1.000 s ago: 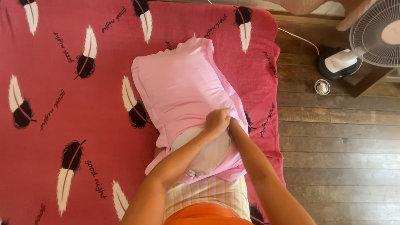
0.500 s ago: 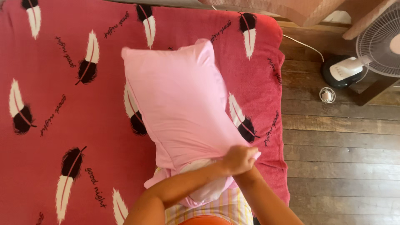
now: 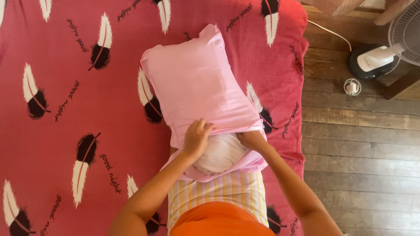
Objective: The person kneels on a bed and puts a white pillow into a pink pillowcase. They insert the pillow, adjust the corners, and smooth the case before placing the finished pillow at the head of the bed.
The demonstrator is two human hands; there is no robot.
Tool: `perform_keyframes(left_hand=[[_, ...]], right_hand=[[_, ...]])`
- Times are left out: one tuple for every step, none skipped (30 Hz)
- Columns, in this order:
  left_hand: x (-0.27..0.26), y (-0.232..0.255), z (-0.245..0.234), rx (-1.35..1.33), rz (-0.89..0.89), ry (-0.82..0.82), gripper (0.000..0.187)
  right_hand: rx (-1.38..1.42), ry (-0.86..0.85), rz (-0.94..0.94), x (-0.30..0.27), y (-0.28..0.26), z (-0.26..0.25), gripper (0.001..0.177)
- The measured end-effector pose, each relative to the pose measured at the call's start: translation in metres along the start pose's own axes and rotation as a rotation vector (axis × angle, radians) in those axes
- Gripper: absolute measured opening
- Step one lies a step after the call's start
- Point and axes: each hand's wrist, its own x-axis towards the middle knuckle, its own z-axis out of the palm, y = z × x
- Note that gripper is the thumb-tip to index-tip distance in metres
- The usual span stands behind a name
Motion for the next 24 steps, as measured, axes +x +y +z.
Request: perform_keyframes(left_hand=[[-0.006, -0.006, -0.007, 0.031, -0.032, 0.015, 0.033], [-0.014, -0.011, -0.015, 0.061, -0.061, 0.029, 0.042], [-0.023, -0.018, -0.027, 0.116, -0.128, 0.01, 0.045], [-0.032, -0.023, -0.036, 0.168, -0.197, -0.006, 0.048], [-0.042, -0.024, -0.043, 0.159, -0.235, 0.013, 0.048], [-0.051, -0.025, -0.049, 0.152, -0.273, 0.035, 0.048], [-0.056, -0.024, -0.051, 0.144, -0.311, 0.057, 0.048], [-0.061, -0.022, -0.052, 0.121, -0.309, 0.087, 0.044], [-0.063, -0.02, -0.052, 0.098, -0.307, 0.118, 0.04], [-0.064, -0.017, -0.052, 0.077, -0.306, 0.148, 0.036], [-0.062, -0.015, -0.05, 0.065, -0.3, 0.152, 0.03], [-0.055, -0.014, -0.047, 0.05, -0.289, 0.161, 0.024], [-0.047, -0.014, -0.043, 0.034, -0.278, 0.169, 0.019], [-0.043, -0.012, -0.04, 0.021, -0.213, 0.166, 0.019], [-0.038, -0.011, -0.037, 0.008, -0.148, 0.164, 0.019], [-0.034, -0.009, -0.035, -0.003, -0.086, 0.165, 0.019], [-0.034, -0.005, -0.035, 0.007, -0.102, 0.138, 0.02], [-0.031, -0.002, -0.034, 0.021, -0.108, 0.112, 0.02], [-0.029, 0.003, -0.034, 0.035, -0.114, 0.087, 0.021], [-0.033, 0.01, -0.034, 0.008, -0.062, 0.091, 0.023], [-0.039, 0.019, -0.034, -0.019, -0.011, 0.095, 0.026], [-0.046, 0.026, -0.034, -0.044, 0.039, 0.101, 0.029], [-0.056, 0.03, -0.037, -0.079, 0.058, 0.05, 0.031], [-0.066, 0.034, -0.039, -0.118, 0.076, -0.003, 0.034]], right_hand=[[-0.021, -0.05, 0.004, -0.019, -0.002, -0.011, 0.048], [-0.024, -0.032, 0.008, -0.04, -0.004, -0.02, 0.049], [-0.025, 0.002, 0.003, -0.056, -0.007, -0.028, 0.049], [-0.038, 0.022, 0.009, -0.068, -0.009, -0.035, 0.049], [-0.018, 0.187, -0.07, -0.081, -0.013, -0.038, 0.057], [0.062, 0.224, -0.135, -0.086, -0.019, -0.038, 0.058], [0.143, 0.262, -0.2, -0.09, -0.027, -0.036, 0.059], [0.226, 0.299, -0.267, -0.091, -0.036, -0.031, 0.06], [0.262, 0.316, -0.375, -0.087, -0.046, -0.024, 0.056], [0.301, 0.332, -0.485, -0.079, -0.058, -0.016, 0.052], [0.263, 0.353, -0.484, -0.071, -0.067, -0.008, 0.051], [0.218, 0.378, -0.48, -0.06, -0.072, -0.003, 0.051], [0.17, 0.338, -0.418, -0.045, -0.079, 0.004, 0.043], [0.129, 0.29, -0.348, -0.035, -0.088, 0.015, 0.036], [0.069, 0.301, -0.318, -0.019, -0.094, 0.022, 0.031], [0.008, 0.311, -0.292, -0.005, -0.098, 0.027, 0.026], [0.095, 0.218, -0.236, -0.002, -0.099, 0.032, 0.027], [0.182, 0.135, -0.179, 0.004, -0.098, 0.032, 0.027], [0.269, 0.051, -0.122, 0.007, -0.095, 0.029, 0.029], [0.291, 0.075, -0.178, 0.003, -0.092, 0.027, 0.029], [0.314, 0.099, -0.233, -0.004, -0.083, 0.021, 0.03], [0.335, 0.123, -0.292, -0.012, -0.073, 0.013, 0.033], [0.362, 0.214, -0.394, -0.021, -0.062, 0.004, 0.039], [0.387, 0.304, -0.493, -0.033, -0.048, -0.005, 0.049]])
